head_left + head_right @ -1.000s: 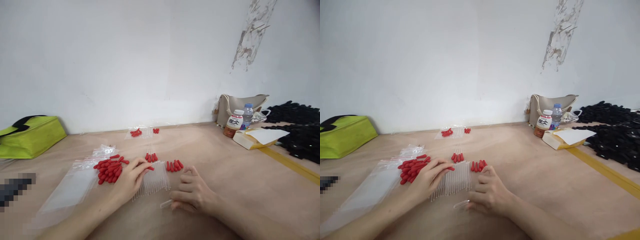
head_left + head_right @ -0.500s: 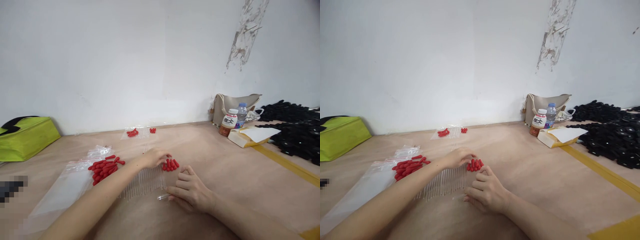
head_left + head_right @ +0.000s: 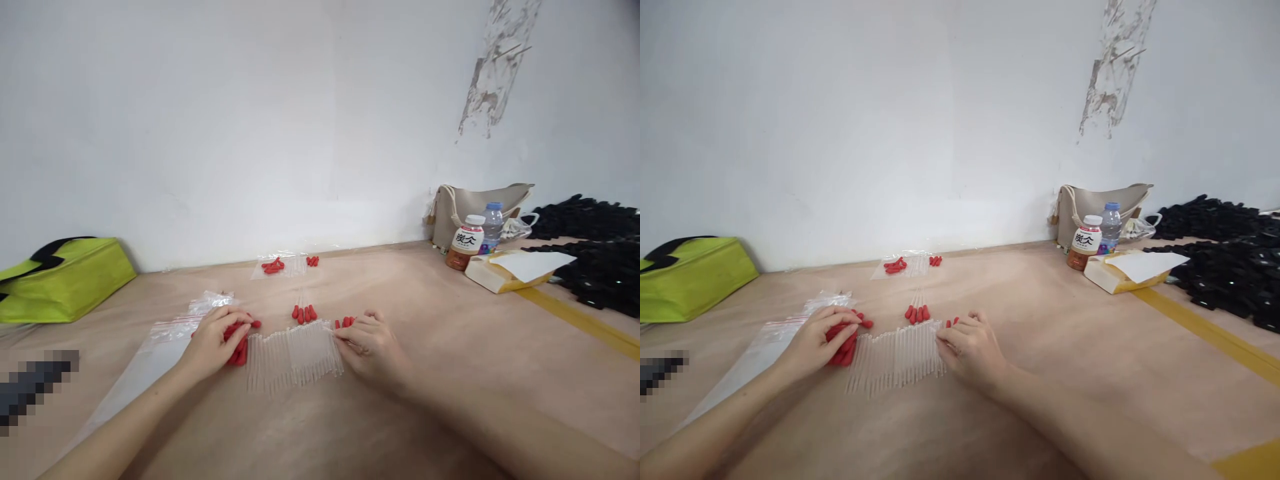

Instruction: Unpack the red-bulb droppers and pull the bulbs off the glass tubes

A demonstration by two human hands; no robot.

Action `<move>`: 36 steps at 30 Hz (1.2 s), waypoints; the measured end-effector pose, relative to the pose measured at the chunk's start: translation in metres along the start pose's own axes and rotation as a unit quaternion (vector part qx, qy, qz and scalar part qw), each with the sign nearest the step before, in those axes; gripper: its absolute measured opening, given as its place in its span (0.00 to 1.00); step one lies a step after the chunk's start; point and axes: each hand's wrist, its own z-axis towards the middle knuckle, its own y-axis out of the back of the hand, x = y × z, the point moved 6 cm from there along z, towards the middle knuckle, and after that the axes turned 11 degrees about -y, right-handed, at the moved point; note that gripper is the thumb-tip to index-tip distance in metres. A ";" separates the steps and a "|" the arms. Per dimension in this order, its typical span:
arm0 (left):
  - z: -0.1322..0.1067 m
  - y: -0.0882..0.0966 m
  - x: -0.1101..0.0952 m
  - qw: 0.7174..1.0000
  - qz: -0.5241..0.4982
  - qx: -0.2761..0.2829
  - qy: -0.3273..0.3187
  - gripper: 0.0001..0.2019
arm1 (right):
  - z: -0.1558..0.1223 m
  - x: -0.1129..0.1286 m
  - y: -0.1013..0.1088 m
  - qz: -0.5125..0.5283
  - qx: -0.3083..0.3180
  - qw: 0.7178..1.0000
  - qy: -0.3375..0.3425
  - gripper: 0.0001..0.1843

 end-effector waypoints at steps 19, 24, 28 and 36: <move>0.081 -0.069 -0.011 0.953 -0.025 0.194 0.232 0.21 | 0.001 0.037 -0.047 -0.171 0.099 0.978 0.072 0.09; 0.082 -0.072 -0.015 0.944 -0.032 0.216 0.248 0.17 | -0.002 0.039 -0.052 -0.158 0.128 0.978 0.043 0.18; 0.081 -0.071 -0.016 0.946 -0.025 0.210 0.246 0.13 | -0.004 0.037 -0.056 -0.141 0.155 0.978 0.023 0.24; 0.066 -0.049 0.000 0.965 0.030 0.156 0.207 0.11 | 0.002 0.031 -0.049 -0.099 0.127 0.987 -0.008 0.24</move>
